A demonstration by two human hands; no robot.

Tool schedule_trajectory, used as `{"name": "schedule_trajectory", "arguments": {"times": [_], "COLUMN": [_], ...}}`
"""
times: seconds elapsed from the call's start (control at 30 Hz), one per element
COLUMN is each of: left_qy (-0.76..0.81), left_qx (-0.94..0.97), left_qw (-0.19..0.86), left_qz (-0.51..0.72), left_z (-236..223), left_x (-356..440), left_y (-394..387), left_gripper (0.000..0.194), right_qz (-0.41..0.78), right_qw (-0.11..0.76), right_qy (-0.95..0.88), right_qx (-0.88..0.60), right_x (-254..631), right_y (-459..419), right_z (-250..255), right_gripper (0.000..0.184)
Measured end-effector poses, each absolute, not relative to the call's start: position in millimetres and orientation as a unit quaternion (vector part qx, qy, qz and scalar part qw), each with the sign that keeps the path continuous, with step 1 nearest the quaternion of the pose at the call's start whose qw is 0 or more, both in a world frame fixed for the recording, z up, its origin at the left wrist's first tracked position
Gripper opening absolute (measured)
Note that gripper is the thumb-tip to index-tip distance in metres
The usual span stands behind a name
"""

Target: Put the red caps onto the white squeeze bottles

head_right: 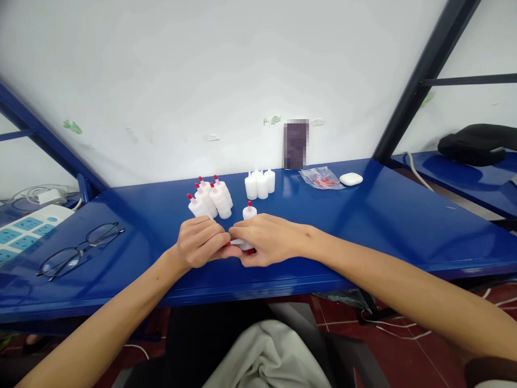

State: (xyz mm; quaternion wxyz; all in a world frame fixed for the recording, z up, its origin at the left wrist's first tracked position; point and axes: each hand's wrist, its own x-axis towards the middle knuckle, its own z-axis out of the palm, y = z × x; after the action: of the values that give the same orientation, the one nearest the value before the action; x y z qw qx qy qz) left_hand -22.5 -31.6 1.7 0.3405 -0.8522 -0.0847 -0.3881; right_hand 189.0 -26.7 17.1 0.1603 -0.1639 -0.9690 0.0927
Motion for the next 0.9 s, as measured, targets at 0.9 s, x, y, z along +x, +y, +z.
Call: {"name": "schedule_trajectory", "arguments": {"times": [0.9], "left_qy": [-0.113], "left_qx": [-0.876], "left_qw": [0.280], "left_qz": [-0.376], "left_z": [-1.9], "left_x": [-18.5], "left_y": [-29.2], "left_gripper": [0.040], "right_qz": [0.246], "right_qw": [0.184], "right_qy": [-0.929], "right_qx": [-0.206], "right_x": [185.5], "right_y": [-26.2], "right_z": [27.6], "right_gripper": [0.040]}}
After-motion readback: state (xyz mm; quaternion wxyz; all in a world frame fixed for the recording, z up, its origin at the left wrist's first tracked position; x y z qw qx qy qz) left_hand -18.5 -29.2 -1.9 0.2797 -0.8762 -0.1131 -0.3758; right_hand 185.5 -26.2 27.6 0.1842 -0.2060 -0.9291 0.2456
